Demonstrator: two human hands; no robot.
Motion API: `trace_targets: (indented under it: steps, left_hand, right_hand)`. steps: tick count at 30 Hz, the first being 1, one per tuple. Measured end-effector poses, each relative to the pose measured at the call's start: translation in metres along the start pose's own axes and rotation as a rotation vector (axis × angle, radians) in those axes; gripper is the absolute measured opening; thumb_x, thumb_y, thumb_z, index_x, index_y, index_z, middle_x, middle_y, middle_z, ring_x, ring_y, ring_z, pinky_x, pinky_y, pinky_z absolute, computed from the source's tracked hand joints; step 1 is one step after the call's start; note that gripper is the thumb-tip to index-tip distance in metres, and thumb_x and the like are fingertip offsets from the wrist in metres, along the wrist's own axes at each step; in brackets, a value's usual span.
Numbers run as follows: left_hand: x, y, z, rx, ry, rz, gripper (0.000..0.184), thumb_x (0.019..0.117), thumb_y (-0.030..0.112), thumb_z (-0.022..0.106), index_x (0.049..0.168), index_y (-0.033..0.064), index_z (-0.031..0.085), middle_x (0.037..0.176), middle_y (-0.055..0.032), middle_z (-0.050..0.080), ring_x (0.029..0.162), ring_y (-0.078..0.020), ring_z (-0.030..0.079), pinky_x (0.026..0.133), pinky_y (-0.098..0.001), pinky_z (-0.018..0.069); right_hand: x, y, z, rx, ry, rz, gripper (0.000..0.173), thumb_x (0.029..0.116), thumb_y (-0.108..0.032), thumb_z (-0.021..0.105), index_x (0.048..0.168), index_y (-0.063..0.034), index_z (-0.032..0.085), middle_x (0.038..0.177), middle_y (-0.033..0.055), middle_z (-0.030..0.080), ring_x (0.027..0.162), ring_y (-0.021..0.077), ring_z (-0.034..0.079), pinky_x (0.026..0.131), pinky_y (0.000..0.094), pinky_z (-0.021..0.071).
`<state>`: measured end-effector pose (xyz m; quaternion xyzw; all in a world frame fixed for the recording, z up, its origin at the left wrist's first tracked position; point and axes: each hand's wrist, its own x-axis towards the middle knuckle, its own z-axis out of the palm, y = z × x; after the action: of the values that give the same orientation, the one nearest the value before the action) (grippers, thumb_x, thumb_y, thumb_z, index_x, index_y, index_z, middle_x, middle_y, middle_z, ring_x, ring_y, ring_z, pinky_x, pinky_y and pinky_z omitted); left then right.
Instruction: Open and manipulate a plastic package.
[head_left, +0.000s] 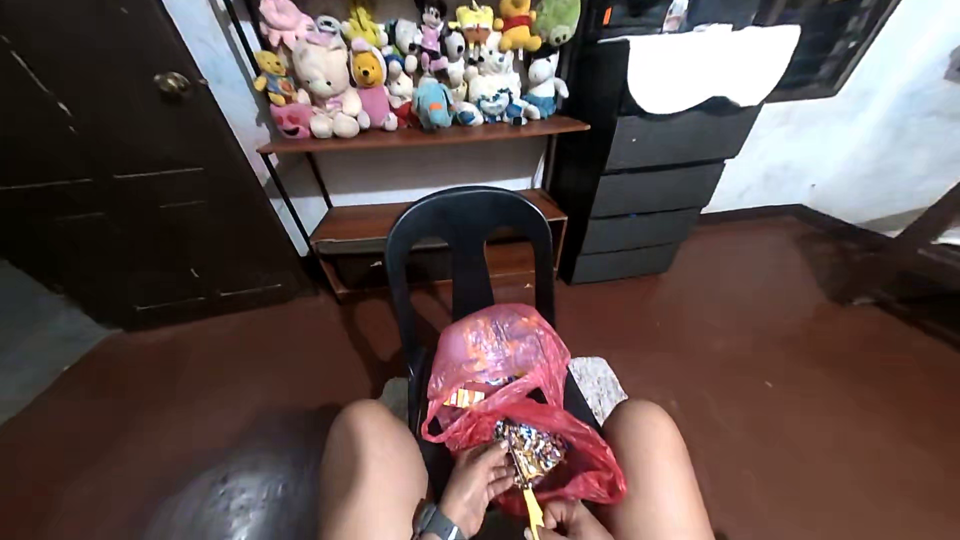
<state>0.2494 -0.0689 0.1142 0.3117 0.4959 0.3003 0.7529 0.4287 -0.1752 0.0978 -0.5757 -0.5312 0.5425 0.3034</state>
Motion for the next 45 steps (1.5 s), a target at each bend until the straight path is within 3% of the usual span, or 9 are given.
trace_targets:
  steps: [8,14,21,26,31,41,45]
  left_hand:
    - [-0.0015,0.0018,-0.0002,0.028,-0.004,0.021,0.019,0.1027,0.006,0.058,0.115,-0.0073,0.061,0.097,-0.0133,0.069,0.081,-0.0188,0.070,0.077,-0.0348,0.0610]
    - [-0.0019,0.0010,-0.0024,0.095,-0.066,0.032,0.019,0.1024,0.007,0.059,0.115,-0.0065,0.062,0.097,-0.0125,0.070,0.082,-0.0190,0.071,0.078,-0.0353,0.0613]
    - [-0.0012,0.0007,-0.0032,0.092,-0.065,0.055,0.017,0.1028,0.007,0.059,0.113,-0.0068,0.062,0.094,-0.0122,0.071,0.081,-0.0184,0.072,0.078,-0.0341,0.0615]
    - [-0.0003,0.0001,-0.0026,0.084,-0.040,0.045,0.019,0.1033,0.006,0.058,0.115,-0.0073,0.061,0.096,-0.0130,0.070,0.080,-0.0184,0.071,0.076,-0.0342,0.0612]
    - [-0.0010,0.0008,-0.0024,0.081,-0.032,0.023,0.017,0.1023,0.005,0.058,0.113,-0.0073,0.062,0.096,-0.0135,0.069,0.080,-0.0193,0.070,0.076,-0.0355,0.0610]
    - [0.0010,0.0013,-0.0010,0.025,-0.009,-0.009,0.022,0.1032,0.014,0.060,0.113,-0.0062,0.063,0.094,-0.0135,0.070,0.081,-0.0205,0.071,0.077,-0.0360,0.0604]
    - [0.0000,0.0024,-0.0004,0.003,0.001,-0.005,0.018,0.1032,0.008,0.058,0.112,-0.0070,0.062,0.093,-0.0131,0.070,0.081,-0.0193,0.071,0.078,-0.0346,0.0606]
  right_hand:
    - [-0.0003,-0.0015,0.0018,0.018,-0.030,0.093,0.033,0.0925,-0.033,0.074,0.085,-0.0025,0.065,0.072,0.0032,0.060,0.065,0.0115,0.056,0.065,0.0347,0.0491]
    - [-0.0002,0.0014,-0.0006,0.052,-0.028,0.081,0.035,0.0914,-0.037,0.074,0.079,-0.0064,0.063,0.068,-0.0008,0.056,0.062,0.0086,0.053,0.061,0.0313,0.0470]
    - [-0.0010,-0.0010,-0.0040,0.085,-0.068,0.028,0.034,0.0957,-0.029,0.072,0.073,-0.0083,0.059,0.064,-0.0032,0.055,0.057,0.0060,0.052,0.058,0.0272,0.0455]
    - [-0.0029,-0.0012,-0.0022,0.093,-0.061,0.054,0.033,0.0947,-0.033,0.072,0.074,-0.0085,0.062,0.063,-0.0031,0.055,0.055,0.0060,0.051,0.054,0.0268,0.0444]
    - [-0.0019,0.0000,-0.0012,0.021,-0.053,0.067,0.036,0.0937,-0.036,0.073,0.076,-0.0060,0.062,0.065,-0.0012,0.054,0.059,0.0084,0.051,0.059,0.0311,0.0449]
    - [-0.0005,0.0007,-0.0029,0.095,-0.033,0.050,0.033,0.0943,-0.031,0.072,0.072,-0.0092,0.061,0.063,-0.0030,0.055,0.057,0.0068,0.051,0.057,0.0281,0.0450]
    - [0.0001,0.0010,-0.0023,0.111,-0.029,0.066,0.033,0.0940,-0.031,0.073,0.073,-0.0095,0.061,0.062,-0.0033,0.054,0.056,0.0066,0.050,0.056,0.0277,0.0437]
